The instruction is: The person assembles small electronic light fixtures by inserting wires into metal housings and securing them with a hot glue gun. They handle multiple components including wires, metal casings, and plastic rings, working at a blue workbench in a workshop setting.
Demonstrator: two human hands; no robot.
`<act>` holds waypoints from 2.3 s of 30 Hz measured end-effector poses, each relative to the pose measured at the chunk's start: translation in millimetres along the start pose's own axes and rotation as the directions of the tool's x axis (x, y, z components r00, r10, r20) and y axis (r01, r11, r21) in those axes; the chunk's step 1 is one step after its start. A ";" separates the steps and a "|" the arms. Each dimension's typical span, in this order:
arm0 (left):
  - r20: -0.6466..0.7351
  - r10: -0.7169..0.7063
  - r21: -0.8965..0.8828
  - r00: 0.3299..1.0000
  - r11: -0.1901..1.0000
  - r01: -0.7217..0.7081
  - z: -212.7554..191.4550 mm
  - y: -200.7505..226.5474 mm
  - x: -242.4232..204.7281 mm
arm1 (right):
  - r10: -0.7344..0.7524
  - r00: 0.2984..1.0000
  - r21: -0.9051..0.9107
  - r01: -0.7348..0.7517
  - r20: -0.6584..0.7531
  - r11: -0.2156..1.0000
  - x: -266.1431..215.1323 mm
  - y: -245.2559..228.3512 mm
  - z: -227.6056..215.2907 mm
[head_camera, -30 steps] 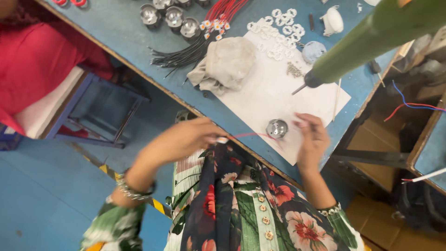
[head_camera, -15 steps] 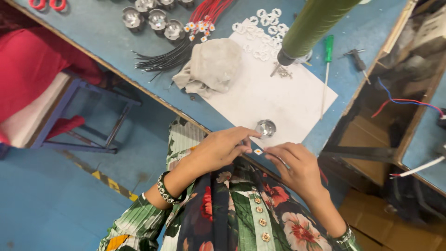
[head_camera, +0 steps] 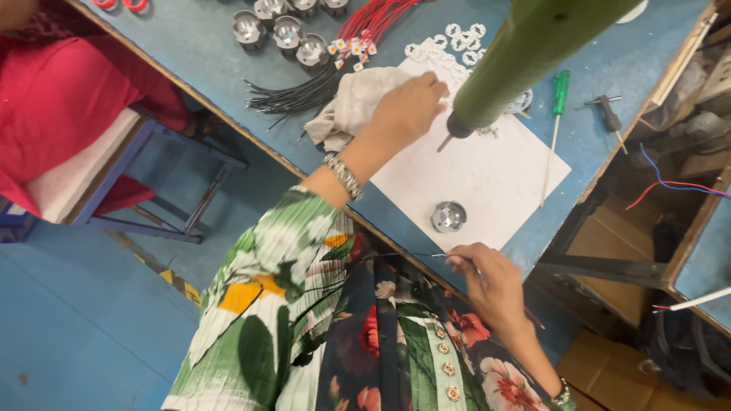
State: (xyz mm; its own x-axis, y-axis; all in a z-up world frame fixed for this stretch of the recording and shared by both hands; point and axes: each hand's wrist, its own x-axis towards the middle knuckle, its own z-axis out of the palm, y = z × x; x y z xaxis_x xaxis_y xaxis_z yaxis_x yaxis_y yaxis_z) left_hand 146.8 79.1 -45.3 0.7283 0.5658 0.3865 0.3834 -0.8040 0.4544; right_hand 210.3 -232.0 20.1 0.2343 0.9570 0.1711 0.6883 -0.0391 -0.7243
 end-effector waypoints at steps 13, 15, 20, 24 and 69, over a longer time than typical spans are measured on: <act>0.107 -0.120 0.153 0.987 0.983 0.102 42.2 -22.3 28.4 | 0.040 0.999 -0.008 -0.040 0.025 0.999 -10.6 11.9 1.1; 0.114 -0.131 0.094 0.985 0.988 0.120 36.3 -16.7 29.0 | 0.032 0.999 -0.023 -0.032 0.023 0.999 -8.2 11.2 2.9; 0.054 -0.119 0.094 0.992 0.989 0.113 33.1 -6.5 31.0 | 0.051 0.998 0.006 -0.051 0.029 0.999 -6.1 7.4 5.2; 0.084 -0.150 0.133 0.985 0.981 0.138 36.3 -5.7 29.9 | 0.067 0.997 -0.001 -0.067 0.040 0.998 -9.1 8.3 4.8; 0.488 -0.124 -0.788 0.864 0.363 0.497 -63.4 102.2 -165.4 | 0.030 0.998 -0.162 -0.020 0.056 0.986 7.7 7.2 10.7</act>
State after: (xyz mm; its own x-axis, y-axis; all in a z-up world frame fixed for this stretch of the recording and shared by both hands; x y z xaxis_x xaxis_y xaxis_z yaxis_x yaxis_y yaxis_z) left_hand 29.5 -85.0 -11.9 0.8587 0.4997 -0.1141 0.0538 0.1334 0.9896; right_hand 209.7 -221.8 9.0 0.2161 0.9699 0.1118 0.7858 -0.1048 -0.6095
